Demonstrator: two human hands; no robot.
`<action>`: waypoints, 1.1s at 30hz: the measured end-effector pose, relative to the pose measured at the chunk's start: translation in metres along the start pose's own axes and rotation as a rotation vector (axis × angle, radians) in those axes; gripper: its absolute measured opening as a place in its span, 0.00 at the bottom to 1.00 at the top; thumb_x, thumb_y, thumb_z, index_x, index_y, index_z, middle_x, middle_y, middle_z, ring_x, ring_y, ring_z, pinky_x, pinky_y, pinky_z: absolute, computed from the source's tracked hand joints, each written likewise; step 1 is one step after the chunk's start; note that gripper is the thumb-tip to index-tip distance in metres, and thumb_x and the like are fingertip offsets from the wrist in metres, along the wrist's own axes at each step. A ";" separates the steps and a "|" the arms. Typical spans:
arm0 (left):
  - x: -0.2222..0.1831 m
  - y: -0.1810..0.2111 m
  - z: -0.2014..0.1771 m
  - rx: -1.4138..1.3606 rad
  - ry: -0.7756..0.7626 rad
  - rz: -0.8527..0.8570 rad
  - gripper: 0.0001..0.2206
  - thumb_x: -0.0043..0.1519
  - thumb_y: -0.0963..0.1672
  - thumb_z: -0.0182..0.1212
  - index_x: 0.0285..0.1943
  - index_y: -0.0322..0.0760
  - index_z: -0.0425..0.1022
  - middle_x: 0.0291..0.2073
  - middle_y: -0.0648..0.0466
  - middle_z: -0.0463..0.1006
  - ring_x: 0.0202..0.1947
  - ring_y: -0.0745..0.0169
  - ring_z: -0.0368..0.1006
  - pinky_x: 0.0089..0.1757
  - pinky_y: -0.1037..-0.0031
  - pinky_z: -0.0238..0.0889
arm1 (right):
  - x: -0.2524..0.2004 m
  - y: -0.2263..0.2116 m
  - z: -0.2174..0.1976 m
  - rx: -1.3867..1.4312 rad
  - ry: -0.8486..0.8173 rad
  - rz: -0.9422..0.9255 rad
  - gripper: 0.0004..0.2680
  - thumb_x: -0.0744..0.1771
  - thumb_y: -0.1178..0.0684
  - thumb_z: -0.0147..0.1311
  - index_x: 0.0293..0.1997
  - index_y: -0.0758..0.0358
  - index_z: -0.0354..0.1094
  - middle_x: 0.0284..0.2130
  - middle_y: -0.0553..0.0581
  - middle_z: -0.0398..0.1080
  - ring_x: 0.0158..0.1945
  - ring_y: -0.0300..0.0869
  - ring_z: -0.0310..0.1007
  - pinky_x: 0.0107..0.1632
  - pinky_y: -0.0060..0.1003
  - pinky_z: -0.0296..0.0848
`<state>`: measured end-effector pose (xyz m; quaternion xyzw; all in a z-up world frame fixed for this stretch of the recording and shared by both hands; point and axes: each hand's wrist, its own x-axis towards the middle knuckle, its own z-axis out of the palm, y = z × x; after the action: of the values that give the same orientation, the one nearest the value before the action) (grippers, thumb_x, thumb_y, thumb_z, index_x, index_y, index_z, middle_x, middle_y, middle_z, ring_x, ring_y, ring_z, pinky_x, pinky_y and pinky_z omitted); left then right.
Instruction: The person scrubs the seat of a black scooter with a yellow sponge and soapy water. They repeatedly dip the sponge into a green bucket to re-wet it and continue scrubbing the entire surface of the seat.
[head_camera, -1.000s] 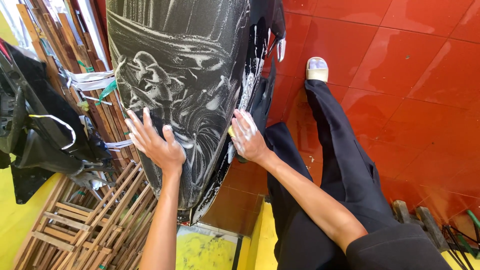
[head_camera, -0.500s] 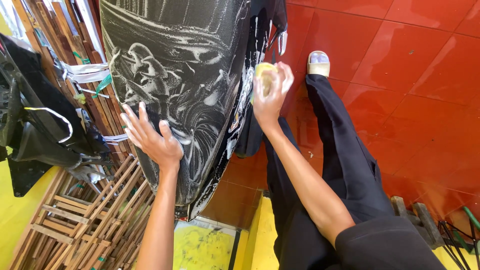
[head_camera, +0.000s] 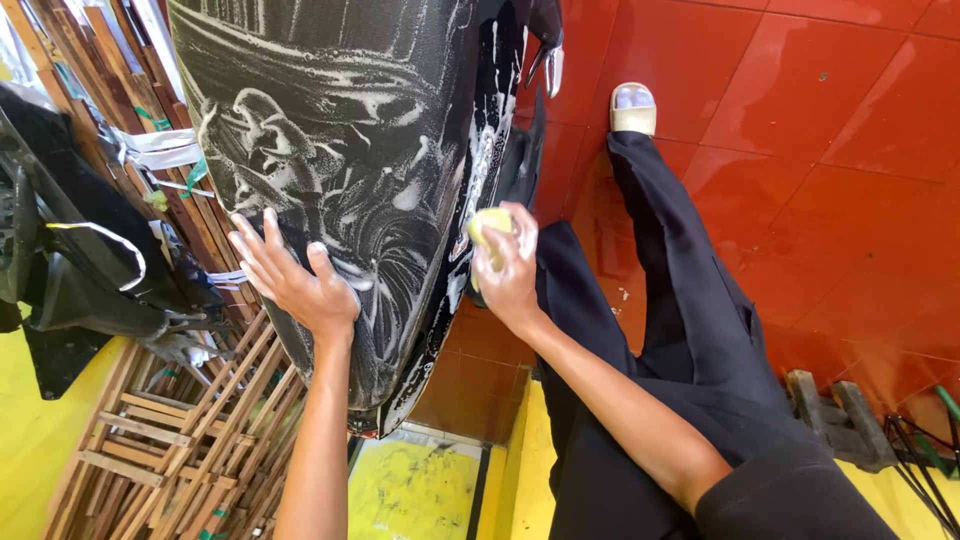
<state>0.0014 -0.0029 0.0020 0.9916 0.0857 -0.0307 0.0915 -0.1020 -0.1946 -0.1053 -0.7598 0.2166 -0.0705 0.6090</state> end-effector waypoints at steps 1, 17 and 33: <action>0.000 0.001 0.000 -0.002 0.002 0.003 0.26 0.71 0.52 0.41 0.77 0.40 0.60 0.77 0.41 0.49 0.77 0.34 0.40 0.67 0.41 0.30 | -0.007 0.004 -0.001 0.000 0.003 -0.002 0.09 0.67 0.61 0.57 0.52 0.58 0.68 0.62 0.68 0.57 0.62 0.62 0.68 0.54 0.56 0.75; 0.002 0.000 0.002 0.023 0.060 0.051 0.27 0.71 0.53 0.42 0.76 0.39 0.61 0.76 0.40 0.53 0.76 0.33 0.46 0.67 0.41 0.35 | 0.066 0.035 0.018 0.005 0.170 -0.176 0.12 0.64 0.64 0.60 0.51 0.63 0.71 0.54 0.69 0.61 0.54 0.58 0.70 0.51 0.49 0.76; 0.002 0.001 0.005 0.050 0.072 0.050 0.28 0.71 0.55 0.41 0.75 0.40 0.62 0.76 0.41 0.55 0.75 0.34 0.48 0.66 0.40 0.38 | 0.032 0.009 -0.011 -0.204 0.013 -0.529 0.09 0.63 0.66 0.58 0.44 0.62 0.75 0.47 0.67 0.70 0.47 0.65 0.72 0.43 0.52 0.78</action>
<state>0.0030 -0.0042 -0.0032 0.9959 0.0633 0.0050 0.0642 -0.0797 -0.2189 -0.1167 -0.8468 0.0208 -0.2097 0.4883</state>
